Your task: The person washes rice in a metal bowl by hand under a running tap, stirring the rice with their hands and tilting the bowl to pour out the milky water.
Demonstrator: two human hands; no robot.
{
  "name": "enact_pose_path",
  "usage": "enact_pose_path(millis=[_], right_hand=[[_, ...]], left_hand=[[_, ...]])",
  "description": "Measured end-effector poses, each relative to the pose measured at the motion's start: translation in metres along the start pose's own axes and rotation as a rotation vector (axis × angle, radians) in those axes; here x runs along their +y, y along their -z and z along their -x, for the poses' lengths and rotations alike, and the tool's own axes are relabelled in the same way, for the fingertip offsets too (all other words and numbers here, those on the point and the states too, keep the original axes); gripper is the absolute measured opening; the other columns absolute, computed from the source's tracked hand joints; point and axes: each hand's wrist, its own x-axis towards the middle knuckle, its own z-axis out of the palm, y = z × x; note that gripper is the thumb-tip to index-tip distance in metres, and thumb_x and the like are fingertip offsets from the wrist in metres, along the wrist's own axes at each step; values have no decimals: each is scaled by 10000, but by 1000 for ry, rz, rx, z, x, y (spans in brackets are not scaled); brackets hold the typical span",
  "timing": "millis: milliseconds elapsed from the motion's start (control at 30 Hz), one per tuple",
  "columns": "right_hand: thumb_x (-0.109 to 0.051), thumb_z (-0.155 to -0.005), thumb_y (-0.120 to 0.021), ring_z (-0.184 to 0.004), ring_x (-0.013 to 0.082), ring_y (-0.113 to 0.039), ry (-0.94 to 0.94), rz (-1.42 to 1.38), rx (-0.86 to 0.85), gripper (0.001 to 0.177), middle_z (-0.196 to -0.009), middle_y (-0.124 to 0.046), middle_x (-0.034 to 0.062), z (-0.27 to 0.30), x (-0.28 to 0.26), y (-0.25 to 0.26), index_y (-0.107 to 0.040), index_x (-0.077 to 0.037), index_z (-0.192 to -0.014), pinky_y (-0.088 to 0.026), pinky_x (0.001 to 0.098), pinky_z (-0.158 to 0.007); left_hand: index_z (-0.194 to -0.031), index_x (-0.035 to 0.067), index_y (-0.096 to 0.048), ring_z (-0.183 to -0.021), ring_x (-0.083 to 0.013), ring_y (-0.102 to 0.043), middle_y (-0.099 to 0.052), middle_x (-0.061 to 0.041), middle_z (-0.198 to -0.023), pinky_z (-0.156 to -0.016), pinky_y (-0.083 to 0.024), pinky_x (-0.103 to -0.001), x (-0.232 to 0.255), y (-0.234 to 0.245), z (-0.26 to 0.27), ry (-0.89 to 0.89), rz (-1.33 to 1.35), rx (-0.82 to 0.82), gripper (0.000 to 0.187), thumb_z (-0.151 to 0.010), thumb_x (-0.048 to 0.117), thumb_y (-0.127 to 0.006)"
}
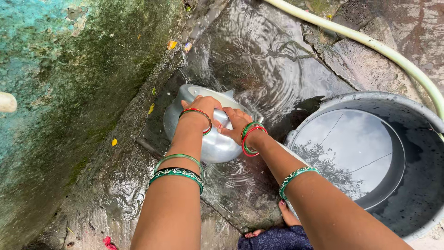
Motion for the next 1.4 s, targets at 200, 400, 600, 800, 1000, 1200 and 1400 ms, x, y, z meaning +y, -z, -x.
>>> enact_pose_path(millis=[200,400,600,800,1000,1200,1400], right_hand=[[-468,-870,-706,-1406,368,-414,69,4,13,742,-1458,-495,156,-7,2,5,-395,-238,-1503,-295,494,-1163],[-484,-858,-709,-1431,371,-395,44,24,-30,776,-1463,-491,155,-11,-4,16,-372,-273,-1524,-300,486,-1182],[-502,-871,-690,-1448,390,-362,6,39,-67,770,-1493,-453,151,-12,-7,18,-360,-287,-1532,-277,511,-1188],[-497,-871,-686,-1449,377,-368,4,20,-53,754,-1506,-448,145,-11,-5,15,-371,-291,-1525,-284,502,-1186],[-503,-868,-687,-1426,364,-398,-18,23,-64,767,-1500,-449,145,-11,0,13,-362,-301,-1532,-301,490,-1179],[-446,-808,-781,-1286,365,-538,110,4,46,682,-1294,-633,171,-3,7,-3,-540,-154,-1376,-385,475,-1099],[-319,-725,-874,-1038,396,-686,247,41,-10,501,-1035,-719,210,31,-15,-37,-663,-34,-1080,-533,458,-921]], left_hand=[[-1255,308,-712,-1432,-292,-463,-630,-47,-1402,-1230,-154,-691,-3,1,-10,2,6,4,676,-634,257,-972],[-1265,304,-714,-1399,-287,-506,-651,-21,-1383,-1203,-181,-726,-6,5,-18,8,27,-10,701,-618,263,-981],[-1259,309,-714,-1385,-266,-528,-666,-5,-1371,-1202,-231,-698,-7,7,-18,30,4,-8,696,-617,315,-983],[-1261,297,-716,-1387,-262,-532,-668,2,-1376,-1220,-191,-698,-10,4,-21,26,42,0,701,-614,303,-986],[-1252,322,-719,-1419,-282,-476,-625,-10,-1400,-1222,-161,-692,-4,2,-22,35,21,-13,691,-619,305,-995],[-1232,322,-721,-1435,-269,-458,-645,-11,-1391,-1222,-157,-707,6,2,19,62,-8,9,636,-648,286,-971],[-1104,198,-767,-1160,-286,-695,-751,-123,-1137,-1323,-129,-512,-15,-22,73,-18,-310,-52,514,-657,349,-970]])
